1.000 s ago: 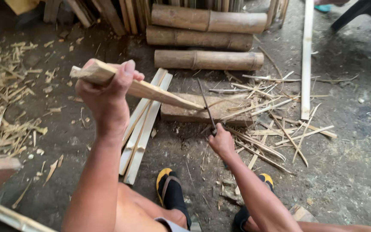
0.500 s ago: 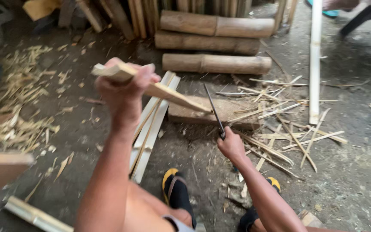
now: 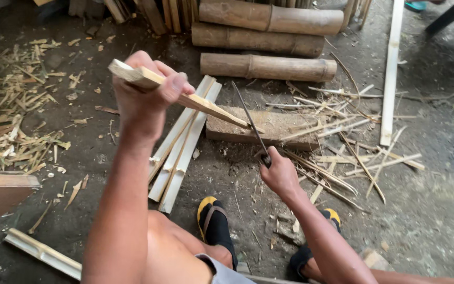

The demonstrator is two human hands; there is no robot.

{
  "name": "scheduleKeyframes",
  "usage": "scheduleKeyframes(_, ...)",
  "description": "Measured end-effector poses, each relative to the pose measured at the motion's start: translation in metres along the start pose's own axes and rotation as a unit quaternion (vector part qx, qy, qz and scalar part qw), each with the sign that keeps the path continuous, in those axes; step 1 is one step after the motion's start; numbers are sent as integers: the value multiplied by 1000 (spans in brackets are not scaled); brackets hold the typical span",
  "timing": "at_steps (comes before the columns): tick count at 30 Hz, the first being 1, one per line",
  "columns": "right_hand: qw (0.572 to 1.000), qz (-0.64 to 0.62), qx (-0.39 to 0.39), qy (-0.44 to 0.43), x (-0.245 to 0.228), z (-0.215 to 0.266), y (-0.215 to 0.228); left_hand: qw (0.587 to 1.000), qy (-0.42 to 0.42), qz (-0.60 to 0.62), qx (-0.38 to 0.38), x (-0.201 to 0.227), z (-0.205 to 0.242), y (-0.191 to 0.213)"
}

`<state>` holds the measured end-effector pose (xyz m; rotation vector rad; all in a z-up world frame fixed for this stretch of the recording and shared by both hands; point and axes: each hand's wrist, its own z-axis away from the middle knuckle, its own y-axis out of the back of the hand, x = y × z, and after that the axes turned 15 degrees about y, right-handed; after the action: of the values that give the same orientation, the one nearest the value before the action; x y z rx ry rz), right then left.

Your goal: The person uses a knife to shave and shape a piece of bamboo, removing the outer layer and smoothing the surface. They repeatedly rotate the bamboo and make precise cuts to refine its shape.

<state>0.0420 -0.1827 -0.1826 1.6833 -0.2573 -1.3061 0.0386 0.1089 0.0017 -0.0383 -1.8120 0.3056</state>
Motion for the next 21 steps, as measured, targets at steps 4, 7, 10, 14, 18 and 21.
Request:
scheduleKeyframes(4,994,-92,-47,-32,15,12,-16,998,-4,-58,-15,-2,-1,-4)
scheduleKeyframes(7,997,-51,-30,-56,34,9,-38,997,12,-71,3,-6,6,-4)
scheduleKeyframes(10,987,-2,-57,-151,67,-11,-42,999,3,-42,14,0,3,-3)
scheduleKeyframes(14,997,42,-11,-71,65,-14,-30,991,-18,-63,114,1,-4,-16)
scheduleKeyframes(18,990,-98,0,-105,13,0,-19,981,-51,-77,171,-15,-7,-42)
scheduleKeyframes(21,993,-83,86,12,-6,10,-31,983,-63,-68,161,-18,-2,-47)
